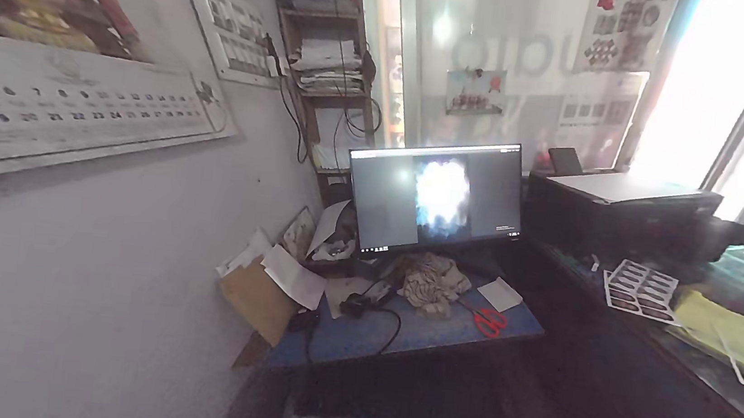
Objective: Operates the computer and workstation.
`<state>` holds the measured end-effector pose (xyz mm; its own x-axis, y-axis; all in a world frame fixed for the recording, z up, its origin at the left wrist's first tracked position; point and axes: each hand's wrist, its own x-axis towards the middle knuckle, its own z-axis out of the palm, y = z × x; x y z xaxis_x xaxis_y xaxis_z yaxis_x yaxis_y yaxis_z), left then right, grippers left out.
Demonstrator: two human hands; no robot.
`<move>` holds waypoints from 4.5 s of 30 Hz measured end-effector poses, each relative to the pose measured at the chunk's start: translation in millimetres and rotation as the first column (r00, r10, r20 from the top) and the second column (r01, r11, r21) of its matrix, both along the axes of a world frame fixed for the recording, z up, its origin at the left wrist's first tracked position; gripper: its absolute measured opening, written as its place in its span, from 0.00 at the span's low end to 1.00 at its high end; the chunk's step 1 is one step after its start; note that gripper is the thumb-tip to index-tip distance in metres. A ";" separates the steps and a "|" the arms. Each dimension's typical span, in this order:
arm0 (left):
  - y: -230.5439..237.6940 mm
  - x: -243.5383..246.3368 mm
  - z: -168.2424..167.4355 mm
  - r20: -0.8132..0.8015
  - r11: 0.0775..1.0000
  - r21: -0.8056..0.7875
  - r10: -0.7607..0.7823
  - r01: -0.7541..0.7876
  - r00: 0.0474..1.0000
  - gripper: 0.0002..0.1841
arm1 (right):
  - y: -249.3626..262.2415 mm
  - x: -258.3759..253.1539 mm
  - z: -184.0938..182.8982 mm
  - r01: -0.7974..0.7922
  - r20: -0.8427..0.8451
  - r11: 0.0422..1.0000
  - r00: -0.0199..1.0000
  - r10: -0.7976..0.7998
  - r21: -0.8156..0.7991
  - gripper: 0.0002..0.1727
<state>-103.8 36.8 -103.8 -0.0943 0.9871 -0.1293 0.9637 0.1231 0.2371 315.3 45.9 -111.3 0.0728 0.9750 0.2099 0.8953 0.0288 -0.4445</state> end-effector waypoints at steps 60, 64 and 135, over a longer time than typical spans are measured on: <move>2.4 -5.6 -18.0 -0.011 0.998 0.060 -0.012 0.013 1.000 0.32 | 0.1 2.5 -6.1 -0.001 0.027 0.999 1.000 0.000 0.040 0.36; 4.1 -5.4 -18.3 -0.020 0.998 0.062 0.000 0.001 1.000 0.31 | 3.8 6.0 -11.2 -0.023 0.082 1.000 0.996 0.024 -0.007 0.30; -0.2 -1.9 -1.2 0.035 1.000 -0.013 0.006 -0.005 0.999 0.30 | -1.3 -5.0 6.2 0.015 0.077 0.998 0.997 -0.020 0.060 0.30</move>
<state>-105.7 36.6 -105.0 -0.0951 0.9848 -0.1450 0.9541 0.1318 0.2690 310.3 44.5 -105.1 0.0711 0.9594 0.2731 0.9275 0.0372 -0.3720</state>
